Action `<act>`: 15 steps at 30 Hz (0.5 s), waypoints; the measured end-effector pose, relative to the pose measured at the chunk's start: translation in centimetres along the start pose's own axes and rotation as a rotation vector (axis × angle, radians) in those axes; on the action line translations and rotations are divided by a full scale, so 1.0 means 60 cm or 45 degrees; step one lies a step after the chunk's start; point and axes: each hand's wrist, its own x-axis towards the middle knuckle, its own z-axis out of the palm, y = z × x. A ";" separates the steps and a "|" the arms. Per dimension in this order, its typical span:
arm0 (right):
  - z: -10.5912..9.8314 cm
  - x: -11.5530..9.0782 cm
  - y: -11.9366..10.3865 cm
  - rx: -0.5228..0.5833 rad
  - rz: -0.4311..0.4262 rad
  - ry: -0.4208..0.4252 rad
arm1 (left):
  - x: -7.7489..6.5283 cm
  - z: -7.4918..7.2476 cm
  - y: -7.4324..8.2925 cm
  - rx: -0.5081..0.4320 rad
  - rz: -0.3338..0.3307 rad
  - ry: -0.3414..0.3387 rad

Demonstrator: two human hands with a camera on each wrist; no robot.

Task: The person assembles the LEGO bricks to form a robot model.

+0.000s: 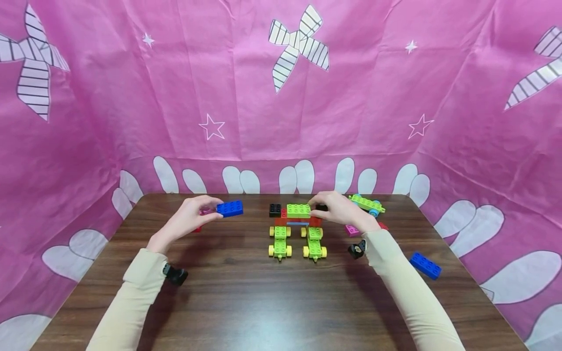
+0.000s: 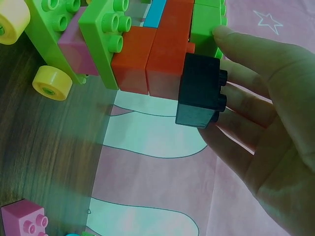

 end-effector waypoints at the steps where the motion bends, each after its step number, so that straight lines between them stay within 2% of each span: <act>1: 0.000 0.000 0.000 0.000 -0.001 0.002 | 0.006 0.002 0.005 -0.008 -0.007 -0.007; 5: -0.001 -0.001 -0.001 0.004 -0.011 0.005 | 0.033 0.011 0.020 -0.015 0.002 -0.032; 15: 0.000 0.000 -0.001 0.005 -0.002 -0.001 | 0.091 0.048 0.049 -0.062 0.113 -0.055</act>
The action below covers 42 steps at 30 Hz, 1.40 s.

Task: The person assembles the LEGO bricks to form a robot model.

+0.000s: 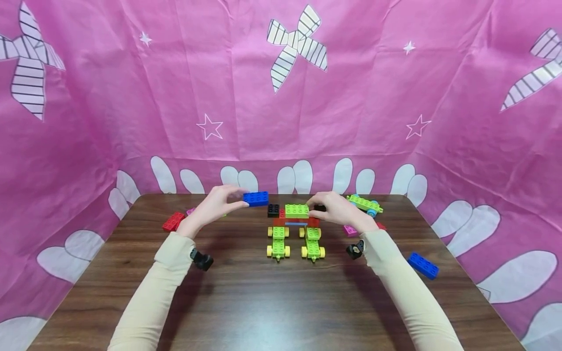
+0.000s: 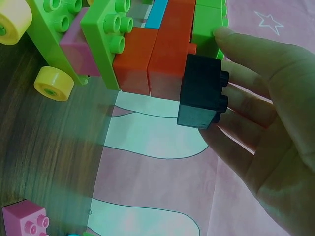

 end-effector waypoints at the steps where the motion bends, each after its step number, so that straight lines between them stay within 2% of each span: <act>1: 0.000 0.000 0.000 -0.002 -0.001 0.001 | 0.005 0.004 0.002 -0.005 0.004 -0.004; 11: 0.001 -0.002 0.002 -0.010 -0.001 0.008 | 0.039 0.047 0.024 -0.016 0.026 -0.068; 23: -0.002 -0.002 -0.006 0.013 -0.014 0.026 | 0.060 0.090 0.045 0.004 0.042 -0.093; 29: -0.012 -0.005 -0.011 -0.020 -0.035 0.066 | 0.065 0.105 0.051 0.023 0.055 -0.084; 42: -0.026 -0.004 -0.024 -0.051 -0.106 0.129 | 0.074 0.119 0.057 0.000 0.032 -0.137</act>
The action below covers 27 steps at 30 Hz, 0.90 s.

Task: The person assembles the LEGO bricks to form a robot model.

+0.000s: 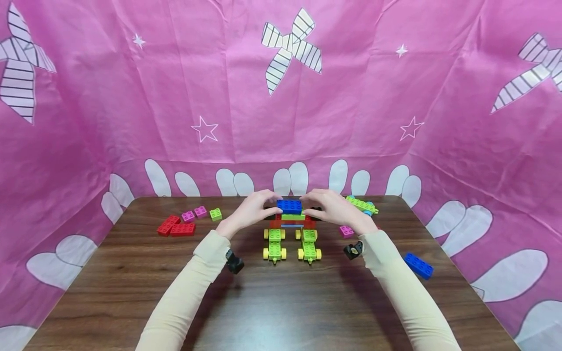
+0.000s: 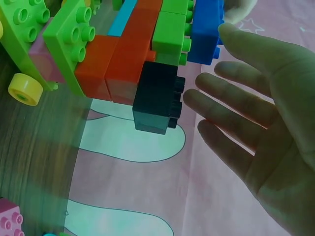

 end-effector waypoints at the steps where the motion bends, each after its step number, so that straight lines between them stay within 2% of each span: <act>1: 0.001 0.000 0.000 -0.001 0.003 -0.001 | 0.001 0.001 0.001 -0.002 0.002 -0.003; 12: 0.004 0.001 0.002 0.006 0.028 -0.025 | 0.006 0.008 0.011 -0.044 -0.007 -0.040; 27: 0.002 0.005 0.002 -0.002 0.041 -0.052 | 0.011 0.008 0.004 -0.074 -0.003 -0.068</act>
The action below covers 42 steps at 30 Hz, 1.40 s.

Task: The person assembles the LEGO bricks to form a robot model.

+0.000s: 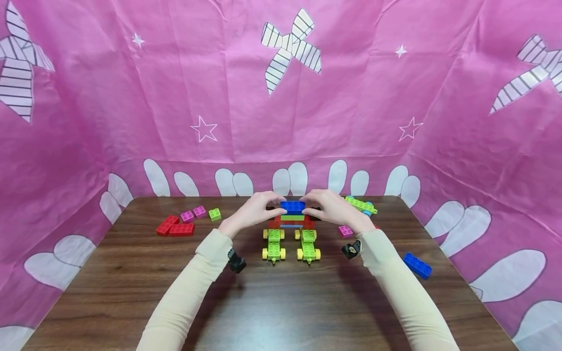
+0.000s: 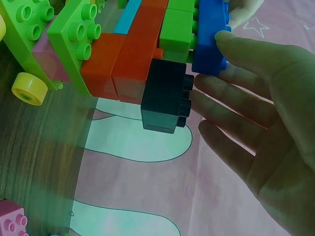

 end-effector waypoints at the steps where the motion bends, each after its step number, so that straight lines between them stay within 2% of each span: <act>1: 0.000 0.000 0.001 -0.005 -0.001 0.001 | 0.000 0.000 0.000 0.006 0.000 -0.004; 6: 0.000 0.001 0.003 -0.014 0.005 0.001 | 0.002 -0.001 0.000 0.051 0.019 -0.006; 22: 0.004 0.001 0.001 0.088 0.022 0.002 | 0.003 -0.001 0.000 0.044 0.021 0.015; 29: 0.009 0.001 0.002 0.139 0.040 0.018 | 0.002 -0.001 0.002 0.022 0.021 0.026; 42: 0.012 0.002 0.005 0.141 0.024 0.039 | 0.002 0.001 -0.003 -0.049 0.005 0.023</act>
